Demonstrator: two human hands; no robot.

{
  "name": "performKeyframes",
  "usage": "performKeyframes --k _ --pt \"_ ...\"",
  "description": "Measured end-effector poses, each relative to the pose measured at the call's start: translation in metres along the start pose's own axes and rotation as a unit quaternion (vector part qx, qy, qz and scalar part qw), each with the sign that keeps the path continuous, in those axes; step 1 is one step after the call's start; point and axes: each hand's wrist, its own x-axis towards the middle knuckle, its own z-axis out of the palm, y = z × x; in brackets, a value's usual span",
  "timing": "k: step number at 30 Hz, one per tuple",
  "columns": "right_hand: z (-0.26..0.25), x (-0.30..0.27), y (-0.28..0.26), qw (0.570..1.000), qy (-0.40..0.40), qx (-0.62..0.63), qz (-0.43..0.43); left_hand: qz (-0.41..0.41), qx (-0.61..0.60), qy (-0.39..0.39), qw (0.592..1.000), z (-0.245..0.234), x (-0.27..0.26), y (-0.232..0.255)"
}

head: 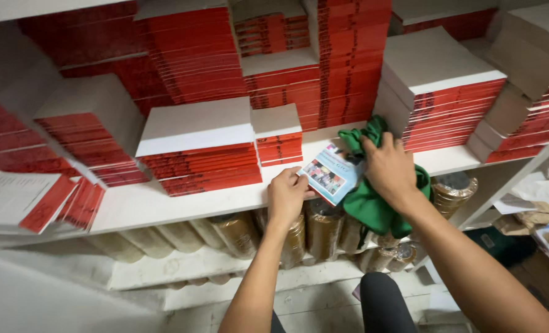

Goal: The person picks up and wipes individual white notecards with a green cloth before stacking them on a shelf in a stockroom.

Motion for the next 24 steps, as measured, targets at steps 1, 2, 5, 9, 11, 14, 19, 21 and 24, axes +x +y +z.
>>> performKeyframes --k 1,2,5,9,11,14,19,21,24 --pt "-0.003 -0.001 0.001 1.000 0.000 0.004 -0.004 0.000 0.001 0.006 1.000 -0.004 -0.004 -0.002" --pt "-0.006 -0.001 0.002 1.000 0.002 0.004 -0.008 0.036 0.032 0.053 0.997 -0.009 -0.007 -0.003" --pt "-0.012 -0.006 -0.003 0.999 0.010 -0.013 -0.030 0.111 0.097 0.149 0.978 -0.031 -0.039 0.013" --pt "0.015 -0.006 0.004 0.993 0.083 -0.037 -0.072 0.359 0.268 0.287 0.847 -0.076 -0.079 0.032" --pt "0.020 -0.007 0.005 0.995 0.068 -0.039 -0.065 0.405 0.297 0.340 0.795 -0.103 -0.094 0.057" --pt "0.011 -0.010 0.001 0.997 0.020 -0.060 -0.051 0.453 0.358 0.395 0.715 -0.148 -0.105 0.093" --pt "0.044 -0.015 0.005 0.982 0.104 -0.151 -0.045 0.530 0.448 0.440 0.570 -0.228 -0.071 0.153" --pt "0.062 -0.009 0.008 0.988 0.122 0.044 -0.082 0.590 0.547 0.446 0.393 -0.257 -0.049 0.178" --pt "0.102 -0.003 0.010 0.989 0.136 0.008 -0.063 0.570 0.644 0.451 0.240 -0.288 -0.027 0.204"
